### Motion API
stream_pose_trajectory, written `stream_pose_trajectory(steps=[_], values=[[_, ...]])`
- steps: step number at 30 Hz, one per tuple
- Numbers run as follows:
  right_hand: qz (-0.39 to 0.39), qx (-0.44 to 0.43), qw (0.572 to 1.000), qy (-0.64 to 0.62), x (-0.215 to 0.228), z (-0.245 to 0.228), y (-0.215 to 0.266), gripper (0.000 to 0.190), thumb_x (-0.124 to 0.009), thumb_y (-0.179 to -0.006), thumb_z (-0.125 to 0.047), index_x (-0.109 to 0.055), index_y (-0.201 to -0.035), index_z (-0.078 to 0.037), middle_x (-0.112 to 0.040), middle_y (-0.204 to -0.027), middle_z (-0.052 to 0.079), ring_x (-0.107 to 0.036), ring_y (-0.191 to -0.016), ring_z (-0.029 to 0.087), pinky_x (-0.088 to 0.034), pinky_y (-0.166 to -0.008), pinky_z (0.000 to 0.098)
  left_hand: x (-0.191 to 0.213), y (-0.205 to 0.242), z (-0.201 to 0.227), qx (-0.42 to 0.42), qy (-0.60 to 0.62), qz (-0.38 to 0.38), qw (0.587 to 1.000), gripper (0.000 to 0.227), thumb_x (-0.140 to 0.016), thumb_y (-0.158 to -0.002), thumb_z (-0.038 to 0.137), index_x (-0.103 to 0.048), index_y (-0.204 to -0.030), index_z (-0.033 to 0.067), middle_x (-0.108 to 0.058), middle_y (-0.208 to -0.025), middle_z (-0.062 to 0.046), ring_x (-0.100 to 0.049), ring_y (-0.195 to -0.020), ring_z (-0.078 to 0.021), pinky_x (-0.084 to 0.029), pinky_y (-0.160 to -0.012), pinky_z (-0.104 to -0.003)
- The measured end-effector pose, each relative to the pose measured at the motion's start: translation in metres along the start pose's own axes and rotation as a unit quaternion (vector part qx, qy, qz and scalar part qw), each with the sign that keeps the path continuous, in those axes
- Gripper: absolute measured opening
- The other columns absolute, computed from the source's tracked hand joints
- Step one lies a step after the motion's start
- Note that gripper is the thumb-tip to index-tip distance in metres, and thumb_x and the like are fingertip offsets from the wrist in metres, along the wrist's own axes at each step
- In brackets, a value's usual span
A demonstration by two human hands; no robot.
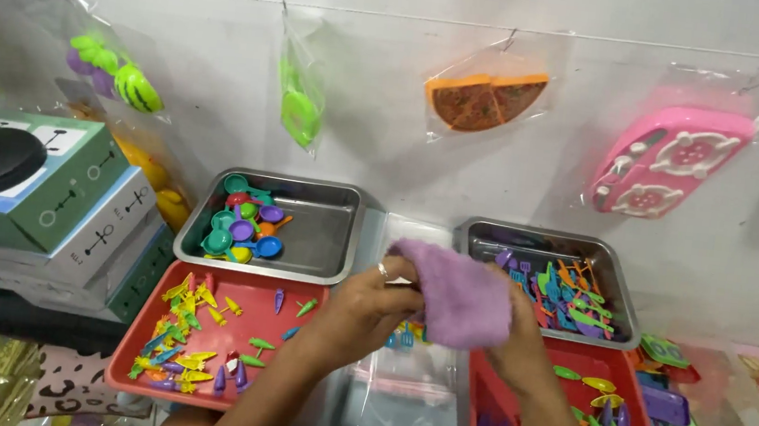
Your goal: The person wipes small plastic toys, including a blue fork and a yellow toy, with a purple cloth. They then place the cleaned items into a clear plastic bag. The person also handles a yellow plastic container and a green plastic spoon, placing them into the bag.
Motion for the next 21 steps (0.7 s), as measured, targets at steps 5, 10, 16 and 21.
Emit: stream_pose_trajectory(steps=[5, 10, 16, 21], values=[[-0.021, -0.027, 0.999, -0.037, -0.037, -0.037, -0.003, 0.06, -0.065, -0.072, 0.003, -0.063, -0.132, 0.0, -0.073, -0.115, 0.013, -0.068, -0.097, 0.019, -0.056, -0.084, 0.031, -0.005, 0.009, 0.002, 0.057, 0.032, 0.054, 0.996, 0.015, -0.066, -0.085, -0.006, -0.065, -0.095, 0.0049, -0.06, -0.118, -0.005, -0.065, -0.088, -0.0182, -0.057, -0.074, -0.029], [0.074, 0.075, 0.994, -0.023, -0.031, -0.032, 0.002, 0.043, -0.067, -0.077, 0.006, -0.07, -0.119, 0.0, -0.074, -0.106, 0.007, -0.065, -0.09, 0.012, -0.053, -0.08, 0.0252, -0.015, 0.02, -0.026, 0.247, 0.06, 0.034, 0.966, 0.02, -0.061, -0.097, 0.025, -0.055, -0.104, 0.0073, -0.064, -0.085, -0.007, -0.059, -0.07, -0.0191, -0.05, -0.064, -0.035], [0.096, 0.147, 0.983, 0.058, -0.038, -0.03, 0.009, 0.037, -0.067, -0.074, 0.01, -0.072, -0.109, 0.002, -0.074, -0.098, 0.005, -0.065, -0.084, 0.01, -0.053, -0.076, 0.0226, -0.001, 0.02, -0.027, 0.189, 0.082, 0.04, 0.978, 0.022, -0.05, -0.103, 0.02, -0.06, -0.091, 0.0037, -0.069, -0.076, -0.007, -0.058, -0.06, -0.021, -0.046, -0.058, -0.037], [0.022, 0.106, 0.965, 0.237, -0.065, -0.069, 0.005, 0.043, -0.061, -0.079, 0.004, -0.071, -0.121, 0.001, -0.073, -0.105, 0.006, -0.064, -0.09, 0.014, -0.051, -0.084, 0.0257, -0.002, 0.026, -0.031, 0.168, -0.038, -0.064, 0.983, 0.036, -0.047, -0.099, 0.027, -0.064, -0.076, 0.0045, -0.068, -0.069, -0.014, -0.062, -0.061, -0.0368, -0.048, -0.062, -0.046]])
Point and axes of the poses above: each hand's wrist, its own y-axis away from the middle knuckle, its own x-axis out of the back of the hand, z = x × y, the point moved 9 cm from there along -y, towards the middle knuckle
